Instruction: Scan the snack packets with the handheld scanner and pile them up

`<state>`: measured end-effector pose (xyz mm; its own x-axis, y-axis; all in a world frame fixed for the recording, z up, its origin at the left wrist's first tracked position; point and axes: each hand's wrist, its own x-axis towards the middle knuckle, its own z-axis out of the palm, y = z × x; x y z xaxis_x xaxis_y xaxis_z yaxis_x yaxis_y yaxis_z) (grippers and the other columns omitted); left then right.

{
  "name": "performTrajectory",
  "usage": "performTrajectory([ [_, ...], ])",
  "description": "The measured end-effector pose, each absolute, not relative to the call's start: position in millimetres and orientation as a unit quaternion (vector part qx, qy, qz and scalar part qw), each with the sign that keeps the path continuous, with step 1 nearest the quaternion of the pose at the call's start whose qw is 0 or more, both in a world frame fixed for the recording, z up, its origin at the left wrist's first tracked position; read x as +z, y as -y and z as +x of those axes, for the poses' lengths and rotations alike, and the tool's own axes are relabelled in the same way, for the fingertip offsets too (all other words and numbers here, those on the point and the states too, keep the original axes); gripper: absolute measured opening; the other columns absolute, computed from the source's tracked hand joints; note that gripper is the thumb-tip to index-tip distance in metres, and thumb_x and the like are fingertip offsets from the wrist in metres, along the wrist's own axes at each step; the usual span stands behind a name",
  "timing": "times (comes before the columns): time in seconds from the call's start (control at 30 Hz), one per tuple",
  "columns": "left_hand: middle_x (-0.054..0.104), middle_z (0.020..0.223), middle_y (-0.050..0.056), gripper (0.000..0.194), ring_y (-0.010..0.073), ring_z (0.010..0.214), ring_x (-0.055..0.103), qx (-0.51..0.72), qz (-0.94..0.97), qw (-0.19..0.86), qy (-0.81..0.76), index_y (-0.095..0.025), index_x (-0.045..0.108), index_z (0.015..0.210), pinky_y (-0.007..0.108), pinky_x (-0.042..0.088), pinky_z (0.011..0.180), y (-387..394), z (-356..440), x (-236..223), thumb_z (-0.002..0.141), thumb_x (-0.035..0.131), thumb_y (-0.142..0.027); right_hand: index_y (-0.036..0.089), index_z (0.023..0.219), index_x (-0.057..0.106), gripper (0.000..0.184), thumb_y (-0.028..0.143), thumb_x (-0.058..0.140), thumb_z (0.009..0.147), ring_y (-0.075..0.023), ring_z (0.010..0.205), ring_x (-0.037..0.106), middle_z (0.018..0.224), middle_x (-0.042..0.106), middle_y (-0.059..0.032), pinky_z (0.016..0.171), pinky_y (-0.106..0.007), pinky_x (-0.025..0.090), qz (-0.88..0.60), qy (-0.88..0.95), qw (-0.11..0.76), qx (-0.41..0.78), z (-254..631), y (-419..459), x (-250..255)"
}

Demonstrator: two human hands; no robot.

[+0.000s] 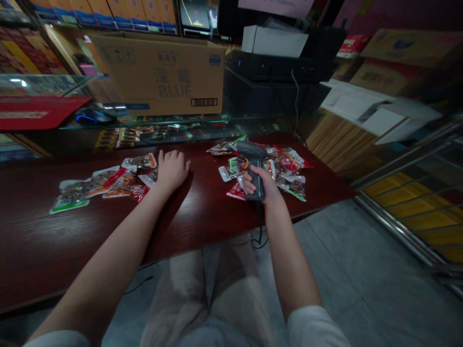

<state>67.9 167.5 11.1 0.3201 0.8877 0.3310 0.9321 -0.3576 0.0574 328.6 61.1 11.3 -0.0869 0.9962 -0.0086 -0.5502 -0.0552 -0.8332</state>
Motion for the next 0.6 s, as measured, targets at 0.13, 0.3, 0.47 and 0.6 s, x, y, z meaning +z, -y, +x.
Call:
performTrajectory([
  [0.13,0.059,0.127,0.018,0.045,0.0302,0.114,0.059,-0.226,-0.825,-0.067,0.514,-0.01,0.055,0.128,0.042,0.046,0.099,-187.1,116.9,9.5,0.093,0.044,-0.036,0.018,0.1,0.054,0.031,0.037,0.066,0.078,-0.005,0.036,0.035,0.057,0.048,0.0087,0.034,-0.02,0.027,-0.309,0.344,0.578,0.672,331.4,-63.7,8.9],
  [0.3,0.045,0.145,0.022,0.075,0.0355,0.129,0.049,-0.212,-0.806,-0.13,0.538,-0.011,0.031,0.149,0.047,0.04,0.105,-226.8,160.1,1.0,0.084,0.059,-0.038,0.017,0.102,0.054,0.037,0.039,0.068,0.076,-0.0049,0.036,0.035,0.057,0.048,0.0088,0.034,-0.02,0.028,-0.296,0.332,0.581,0.682,334.9,-65.0,8.3],
  [0.47,0.054,0.139,0.017,0.063,0.0441,0.127,0.046,-0.114,-0.825,-0.113,0.542,-0.025,0.049,0.139,0.06,0.038,0.099,-237.8,169.5,-2.2,0.081,0.06,-0.049,0.019,0.101,0.053,0.035,0.039,0.068,0.076,-0.005,0.037,0.037,0.057,0.048,0.0092,0.034,-0.019,0.03,-0.284,0.335,0.575,0.69,334.3,-64.3,9.0],
  [0.6,0.058,0.132,0.018,0.036,0.0371,0.121,0.052,-0.172,-0.834,-0.051,0.522,-0.021,0.061,0.118,0.054,0.039,0.099,-224.5,165.3,-0.6,0.085,0.055,-0.035,0.019,0.097,0.053,0.032,0.038,0.067,0.077,-0.0045,0.036,0.037,0.058,0.05,0.0089,0.034,-0.019,0.03,-0.275,0.342,0.581,0.686,332.6,-63.1,9.8],
])
